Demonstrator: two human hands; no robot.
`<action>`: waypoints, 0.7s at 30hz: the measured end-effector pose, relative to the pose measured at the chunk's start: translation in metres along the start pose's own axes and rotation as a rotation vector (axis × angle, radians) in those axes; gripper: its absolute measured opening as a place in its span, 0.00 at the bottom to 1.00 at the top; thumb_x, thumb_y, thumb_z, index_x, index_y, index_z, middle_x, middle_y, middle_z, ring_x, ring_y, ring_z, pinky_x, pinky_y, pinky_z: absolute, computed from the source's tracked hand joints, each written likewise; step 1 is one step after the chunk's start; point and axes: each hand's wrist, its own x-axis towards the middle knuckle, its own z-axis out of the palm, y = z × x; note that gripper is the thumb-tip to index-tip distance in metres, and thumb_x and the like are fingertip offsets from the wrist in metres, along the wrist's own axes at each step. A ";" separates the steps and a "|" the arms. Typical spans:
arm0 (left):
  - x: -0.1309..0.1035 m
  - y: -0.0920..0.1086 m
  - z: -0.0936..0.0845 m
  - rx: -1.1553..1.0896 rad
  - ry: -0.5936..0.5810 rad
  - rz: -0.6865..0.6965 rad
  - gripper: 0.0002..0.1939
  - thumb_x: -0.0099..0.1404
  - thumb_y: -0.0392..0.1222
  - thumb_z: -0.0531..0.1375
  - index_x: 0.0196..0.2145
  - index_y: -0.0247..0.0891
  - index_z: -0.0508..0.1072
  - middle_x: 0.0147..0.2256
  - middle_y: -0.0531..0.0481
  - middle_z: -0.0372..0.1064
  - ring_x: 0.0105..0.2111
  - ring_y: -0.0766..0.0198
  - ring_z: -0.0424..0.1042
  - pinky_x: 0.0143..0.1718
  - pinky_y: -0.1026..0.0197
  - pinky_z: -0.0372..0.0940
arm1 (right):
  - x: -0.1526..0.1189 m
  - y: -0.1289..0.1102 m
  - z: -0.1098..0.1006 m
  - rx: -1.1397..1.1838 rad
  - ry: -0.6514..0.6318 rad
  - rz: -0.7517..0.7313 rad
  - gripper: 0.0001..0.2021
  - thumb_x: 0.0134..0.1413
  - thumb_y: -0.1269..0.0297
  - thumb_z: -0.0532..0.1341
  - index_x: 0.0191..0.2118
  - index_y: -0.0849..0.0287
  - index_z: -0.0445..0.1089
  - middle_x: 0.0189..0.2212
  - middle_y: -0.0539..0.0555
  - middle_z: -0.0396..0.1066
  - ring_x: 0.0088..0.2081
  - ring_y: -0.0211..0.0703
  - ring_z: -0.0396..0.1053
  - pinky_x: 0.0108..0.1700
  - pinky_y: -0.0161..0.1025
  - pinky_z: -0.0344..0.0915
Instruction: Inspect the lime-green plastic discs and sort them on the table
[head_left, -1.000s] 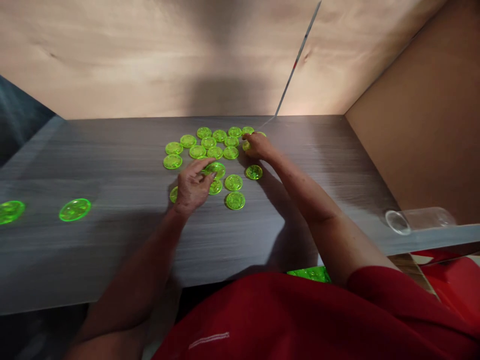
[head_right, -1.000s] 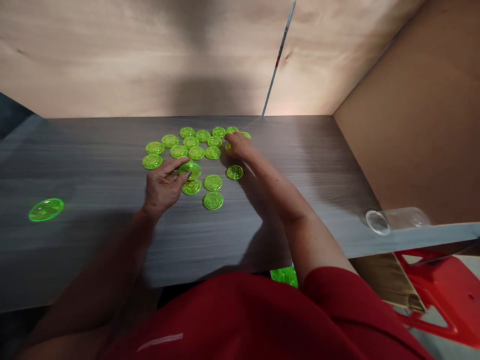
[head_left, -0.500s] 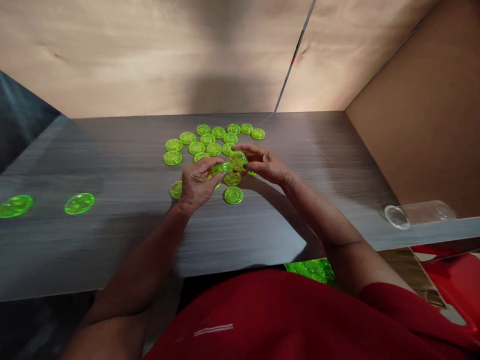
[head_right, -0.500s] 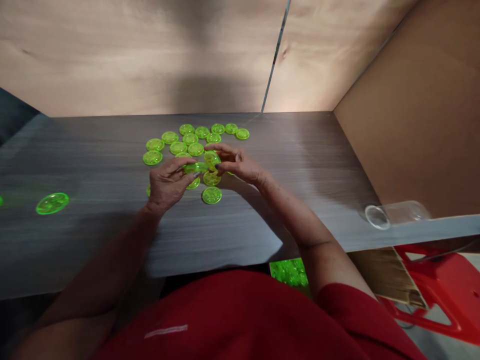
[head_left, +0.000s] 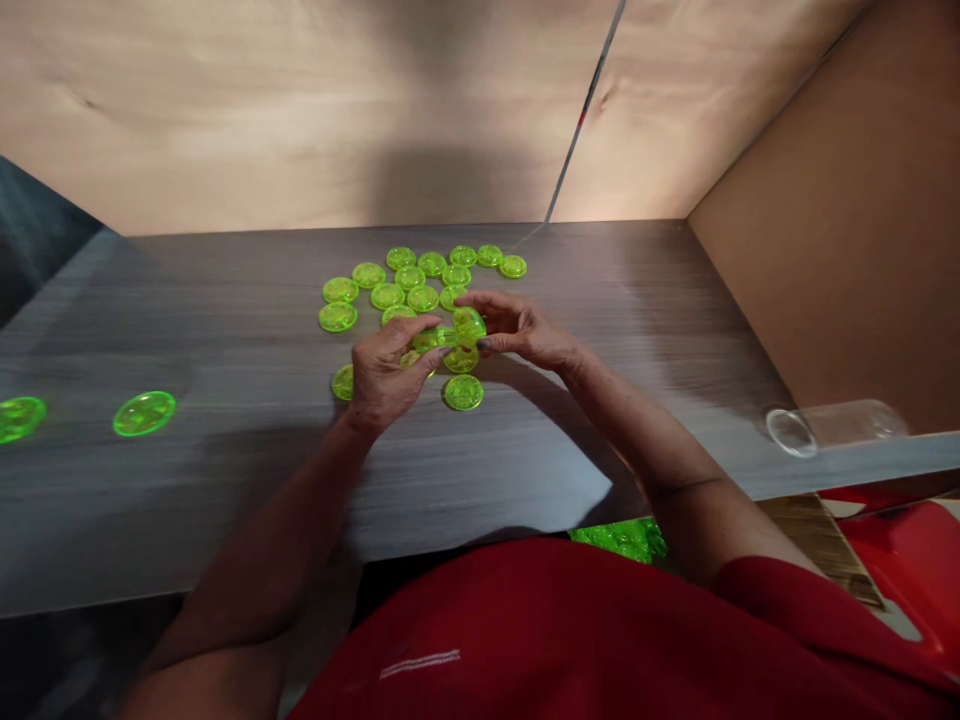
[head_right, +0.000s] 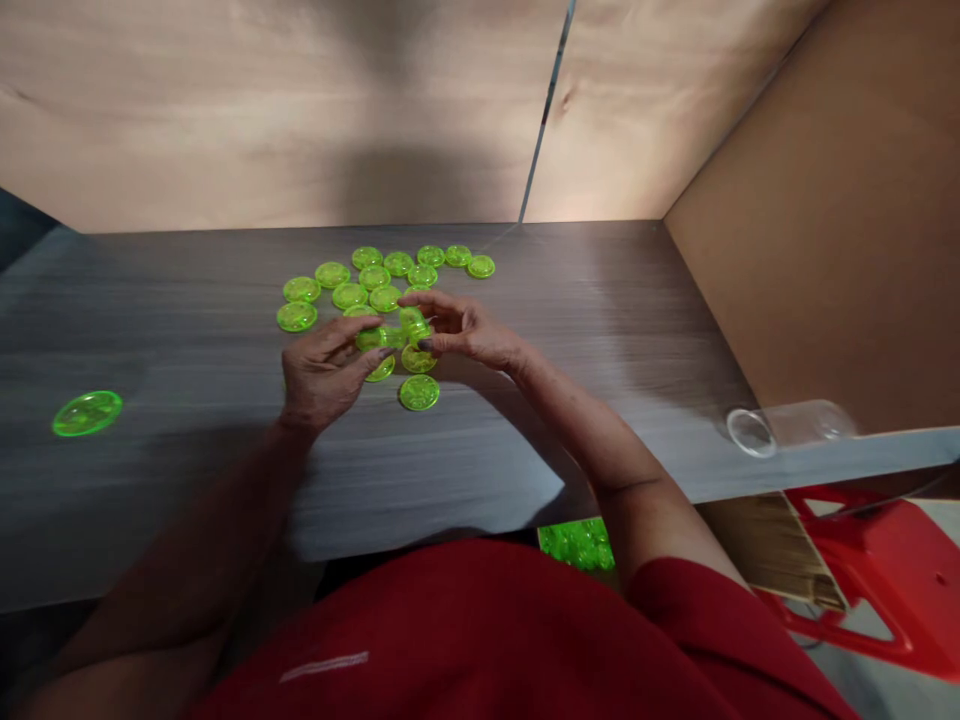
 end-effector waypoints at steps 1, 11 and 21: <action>0.000 -0.001 0.000 0.010 -0.002 0.004 0.12 0.70 0.41 0.76 0.50 0.45 0.87 0.47 0.48 0.88 0.48 0.54 0.87 0.56 0.50 0.83 | 0.000 0.000 0.000 -0.002 -0.001 0.001 0.35 0.53 0.54 0.85 0.64 0.51 0.79 0.53 0.53 0.83 0.49 0.43 0.81 0.47 0.35 0.80; 0.002 0.000 0.001 0.044 -0.019 0.032 0.09 0.74 0.51 0.73 0.47 0.47 0.88 0.45 0.46 0.88 0.46 0.51 0.87 0.55 0.46 0.84 | 0.001 0.005 0.002 -0.029 0.029 0.000 0.33 0.48 0.53 0.88 0.59 0.52 0.82 0.46 0.49 0.81 0.48 0.39 0.78 0.53 0.36 0.77; 0.001 -0.001 0.004 0.020 -0.005 0.085 0.05 0.74 0.47 0.73 0.46 0.48 0.87 0.44 0.48 0.87 0.46 0.53 0.87 0.53 0.47 0.84 | -0.001 0.005 0.006 -0.013 0.023 0.000 0.31 0.49 0.54 0.88 0.58 0.53 0.84 0.45 0.50 0.85 0.47 0.39 0.82 0.55 0.38 0.80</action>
